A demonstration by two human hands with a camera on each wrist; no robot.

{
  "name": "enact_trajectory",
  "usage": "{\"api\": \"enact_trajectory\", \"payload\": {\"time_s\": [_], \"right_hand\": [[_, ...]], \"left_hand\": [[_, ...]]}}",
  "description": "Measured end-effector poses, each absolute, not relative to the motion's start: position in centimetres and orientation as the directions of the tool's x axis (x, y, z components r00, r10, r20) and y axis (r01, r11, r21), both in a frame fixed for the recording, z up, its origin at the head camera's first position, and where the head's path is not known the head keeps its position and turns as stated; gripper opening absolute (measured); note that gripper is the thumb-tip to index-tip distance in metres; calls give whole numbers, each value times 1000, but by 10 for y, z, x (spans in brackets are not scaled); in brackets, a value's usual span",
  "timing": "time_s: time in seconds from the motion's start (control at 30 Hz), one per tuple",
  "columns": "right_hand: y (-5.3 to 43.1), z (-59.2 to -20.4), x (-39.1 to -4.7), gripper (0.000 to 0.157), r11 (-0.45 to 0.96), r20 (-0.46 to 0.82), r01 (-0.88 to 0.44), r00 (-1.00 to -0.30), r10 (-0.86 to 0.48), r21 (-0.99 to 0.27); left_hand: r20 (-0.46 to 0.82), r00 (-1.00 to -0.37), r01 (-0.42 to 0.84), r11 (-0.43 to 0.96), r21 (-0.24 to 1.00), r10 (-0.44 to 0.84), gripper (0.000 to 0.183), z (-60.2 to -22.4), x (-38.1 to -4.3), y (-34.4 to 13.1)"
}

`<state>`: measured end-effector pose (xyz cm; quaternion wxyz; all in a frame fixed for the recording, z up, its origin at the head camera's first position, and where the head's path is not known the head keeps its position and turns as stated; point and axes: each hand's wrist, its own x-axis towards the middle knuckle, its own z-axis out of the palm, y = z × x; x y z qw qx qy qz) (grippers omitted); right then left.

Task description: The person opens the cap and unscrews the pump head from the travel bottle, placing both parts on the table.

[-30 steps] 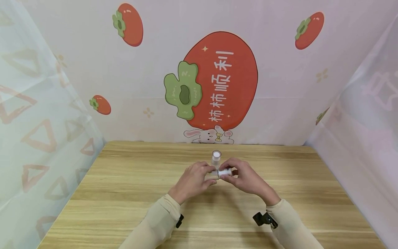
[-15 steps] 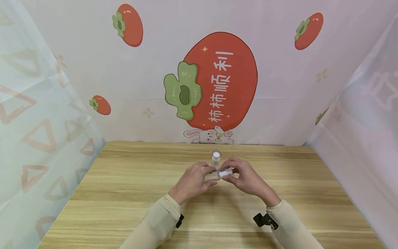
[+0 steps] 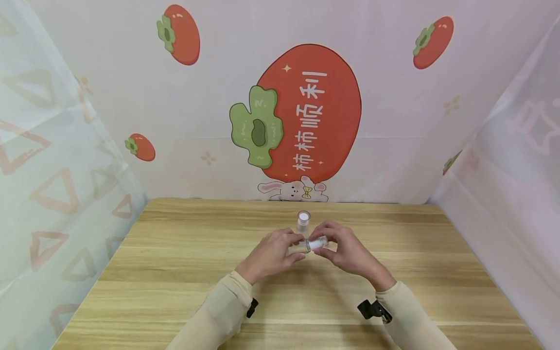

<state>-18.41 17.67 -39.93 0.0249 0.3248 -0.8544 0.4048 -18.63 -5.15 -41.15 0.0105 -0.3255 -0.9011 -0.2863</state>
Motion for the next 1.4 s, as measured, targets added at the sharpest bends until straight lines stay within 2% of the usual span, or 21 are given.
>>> {"api": "enact_trajectory", "payload": {"time_s": [0.33,0.9,1.4], "right_hand": [[178,-400,-184,29,504,334,-613,-774,-537,-609],[192,-405,-188,28,520,363,-598,-795,-487,-610],[212,-417,-197,28,584,331,-500,-865,-378,-639]], "left_hand": [[163,-764,588,568,575,625,29,-416,-191,-56],[103,-826,514,665,541,554,39,-420,-189,-61],[122,-830,525,687,502,545,36,-420,-188,-62]]}}
